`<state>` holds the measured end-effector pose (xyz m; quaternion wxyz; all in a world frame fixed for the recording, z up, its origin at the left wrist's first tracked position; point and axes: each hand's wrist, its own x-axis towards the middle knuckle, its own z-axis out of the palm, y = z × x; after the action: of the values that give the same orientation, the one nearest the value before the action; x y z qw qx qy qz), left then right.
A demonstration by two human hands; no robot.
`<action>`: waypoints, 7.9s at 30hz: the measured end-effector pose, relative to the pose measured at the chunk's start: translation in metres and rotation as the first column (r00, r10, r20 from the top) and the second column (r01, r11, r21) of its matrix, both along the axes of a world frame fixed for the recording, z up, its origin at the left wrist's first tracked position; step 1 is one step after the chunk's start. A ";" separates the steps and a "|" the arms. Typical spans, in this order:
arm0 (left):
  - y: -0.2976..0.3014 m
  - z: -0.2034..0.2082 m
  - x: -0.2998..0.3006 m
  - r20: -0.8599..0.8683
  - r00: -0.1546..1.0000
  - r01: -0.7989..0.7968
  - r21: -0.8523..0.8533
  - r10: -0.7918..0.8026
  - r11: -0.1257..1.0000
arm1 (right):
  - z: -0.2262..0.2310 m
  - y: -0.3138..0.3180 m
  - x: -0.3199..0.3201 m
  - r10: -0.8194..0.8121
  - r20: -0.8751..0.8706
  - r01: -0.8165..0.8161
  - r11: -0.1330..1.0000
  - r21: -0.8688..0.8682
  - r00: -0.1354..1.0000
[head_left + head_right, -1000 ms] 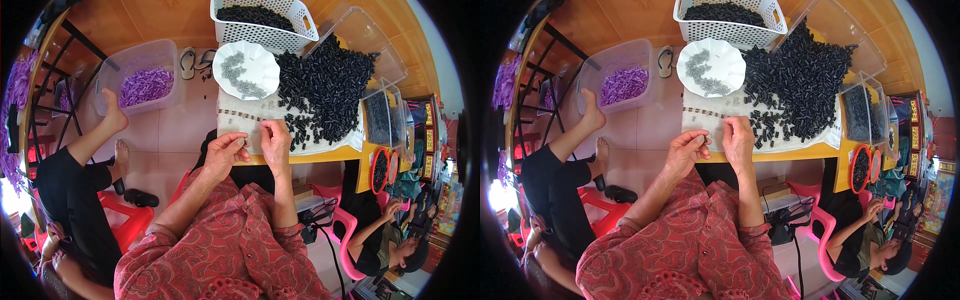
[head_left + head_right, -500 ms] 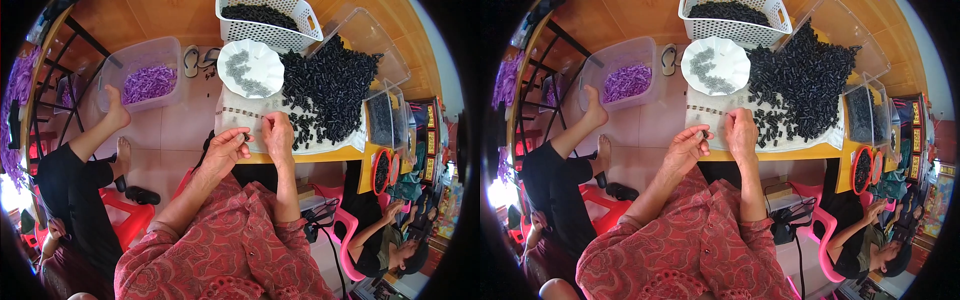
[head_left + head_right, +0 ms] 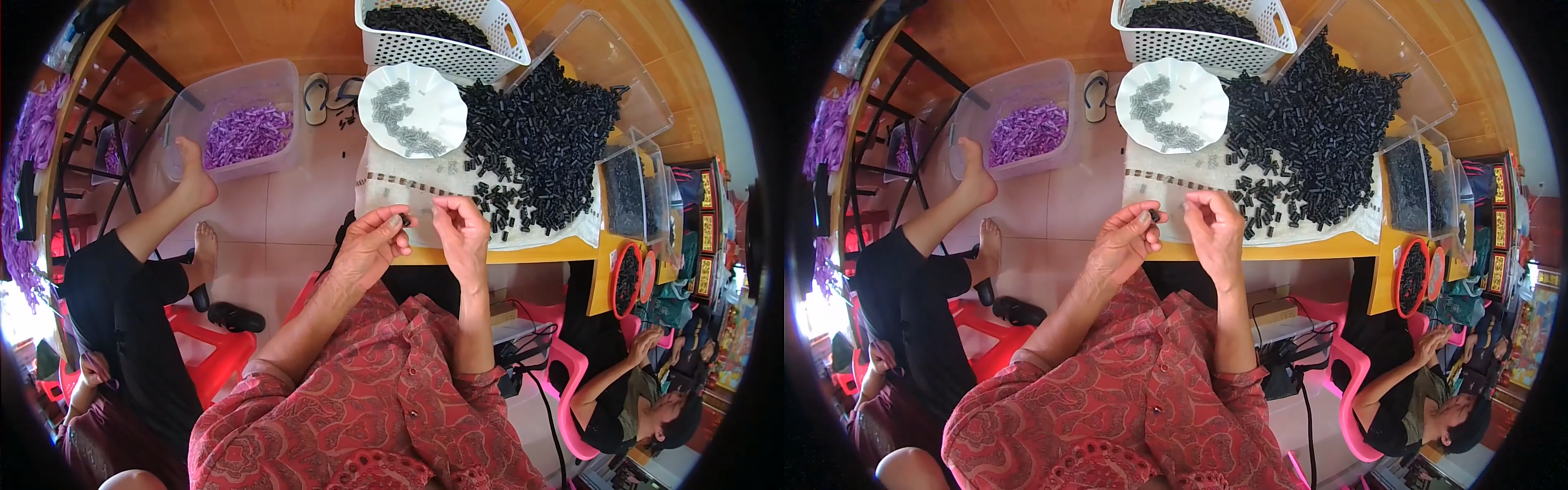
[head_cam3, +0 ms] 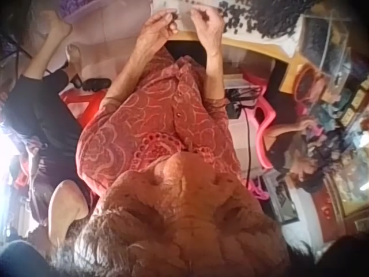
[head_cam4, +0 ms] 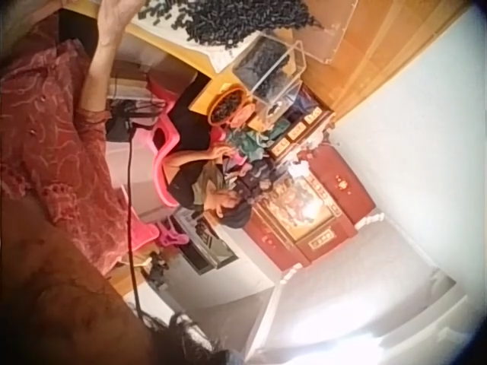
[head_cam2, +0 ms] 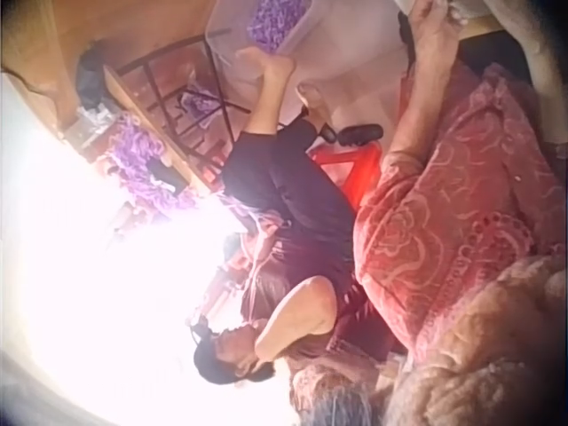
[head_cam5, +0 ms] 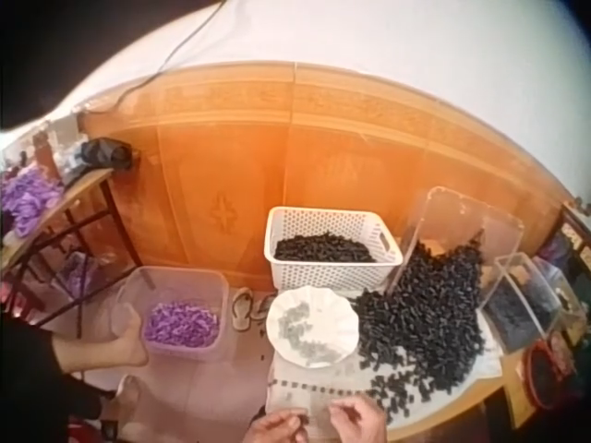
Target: Manually assembling small metal rings into black plastic sleeves at a workbench.
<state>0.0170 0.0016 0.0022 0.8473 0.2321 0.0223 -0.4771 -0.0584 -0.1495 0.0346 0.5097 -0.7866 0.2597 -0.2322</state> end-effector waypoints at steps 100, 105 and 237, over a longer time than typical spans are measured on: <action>-0.005 0.008 -0.015 -0.053 0.994 0.103 0.049 -0.101 0.993 | 0.001 -0.022 -0.014 -0.060 0.097 0.042 0.983 0.178 0.994; -0.005 0.004 -0.015 -0.059 0.995 0.087 0.045 -0.084 0.995 | 0.020 -0.002 -0.025 -0.028 0.041 0.016 0.964 0.265 0.999; 0.006 0.016 -0.010 0.580 0.796 0.126 0.123 -0.174 0.984 | 0.034 0.031 -0.033 0.182 0.244 -0.109 0.952 -0.285 0.952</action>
<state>0.0069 0.0073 0.0178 0.7622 0.4021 -0.2411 -0.4463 -0.0917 -0.1187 0.0685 0.4448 -0.8268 0.0952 -0.3308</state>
